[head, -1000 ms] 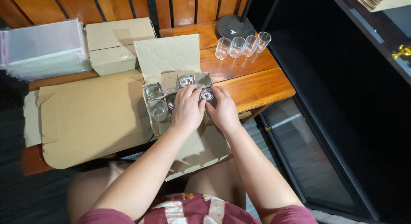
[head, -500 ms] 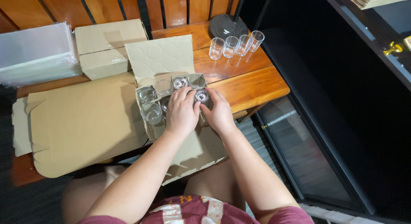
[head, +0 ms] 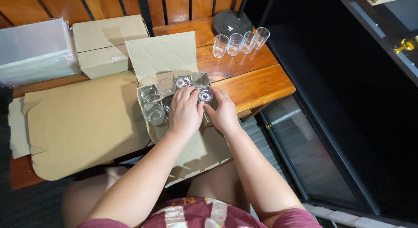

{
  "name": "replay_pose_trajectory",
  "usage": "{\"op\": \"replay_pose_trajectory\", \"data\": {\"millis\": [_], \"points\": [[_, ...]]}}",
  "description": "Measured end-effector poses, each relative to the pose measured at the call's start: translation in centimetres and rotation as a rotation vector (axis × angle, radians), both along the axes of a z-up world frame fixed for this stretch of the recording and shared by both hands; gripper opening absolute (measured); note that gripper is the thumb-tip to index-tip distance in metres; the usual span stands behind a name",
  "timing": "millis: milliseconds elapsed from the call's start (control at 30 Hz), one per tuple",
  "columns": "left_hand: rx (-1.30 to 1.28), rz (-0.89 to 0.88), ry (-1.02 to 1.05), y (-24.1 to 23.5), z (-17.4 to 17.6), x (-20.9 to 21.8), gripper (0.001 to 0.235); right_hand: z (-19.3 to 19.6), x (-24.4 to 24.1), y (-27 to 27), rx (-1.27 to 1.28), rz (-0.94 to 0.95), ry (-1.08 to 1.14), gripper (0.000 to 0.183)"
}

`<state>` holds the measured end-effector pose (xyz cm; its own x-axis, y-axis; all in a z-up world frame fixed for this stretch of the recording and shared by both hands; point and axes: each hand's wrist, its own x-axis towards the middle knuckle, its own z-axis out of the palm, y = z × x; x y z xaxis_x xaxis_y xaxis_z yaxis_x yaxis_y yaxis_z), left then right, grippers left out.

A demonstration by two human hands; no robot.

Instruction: The person opens a cardboard box containing a set of clear drinking glasses. They remove the glasses one by one from the cardboard dividers and place them on the wooden bench next to the box.

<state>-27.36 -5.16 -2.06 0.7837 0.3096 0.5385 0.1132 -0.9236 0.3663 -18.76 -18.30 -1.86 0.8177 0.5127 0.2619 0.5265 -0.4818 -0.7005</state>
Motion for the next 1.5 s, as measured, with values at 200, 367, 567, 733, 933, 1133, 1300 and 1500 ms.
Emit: {"op": "replay_pose_trajectory", "data": {"millis": [200, 367, 567, 733, 933, 1133, 1300, 1500], "points": [[0.015, -0.003, -0.011, 0.11, -0.09, 0.08, 0.041, 0.37, -0.16, -0.05, 0.003, -0.001, 0.009, 0.064], [0.027, 0.000, -0.007, 0.02, 0.19, -0.12, 0.041, 0.59, -0.26, -0.01, -0.006, -0.005, 0.010, 0.064], [0.027, 0.001, 0.010, 0.03, 0.34, -0.10, 0.041, 0.79, -0.30, -0.01, 0.005, 0.000, 0.024, 0.063], [0.008, 0.001, 0.020, -0.12, 0.39, -0.18, 0.041, 0.78, -0.39, -0.12, 0.020, 0.002, 0.027, 0.063], [0.014, 0.002, 0.007, -0.06, 0.03, -0.07, 0.042, 0.53, -0.33, -0.05, 0.021, -0.006, 0.021, 0.064], [0.020, -0.001, 0.000, -0.15, -0.15, -0.06, 0.042, 0.59, -0.29, -0.06, 0.013, -0.011, 0.022, 0.065], [0.016, 0.004, 0.013, -0.20, -0.17, -0.06, 0.042, 0.51, -0.23, 0.11, 0.014, -0.021, 0.035, 0.065], [0.006, 0.000, 0.016, -0.35, 0.05, -0.18, 0.042, 0.47, -0.05, 0.05, 0.014, -0.029, 0.048, 0.067]]}}
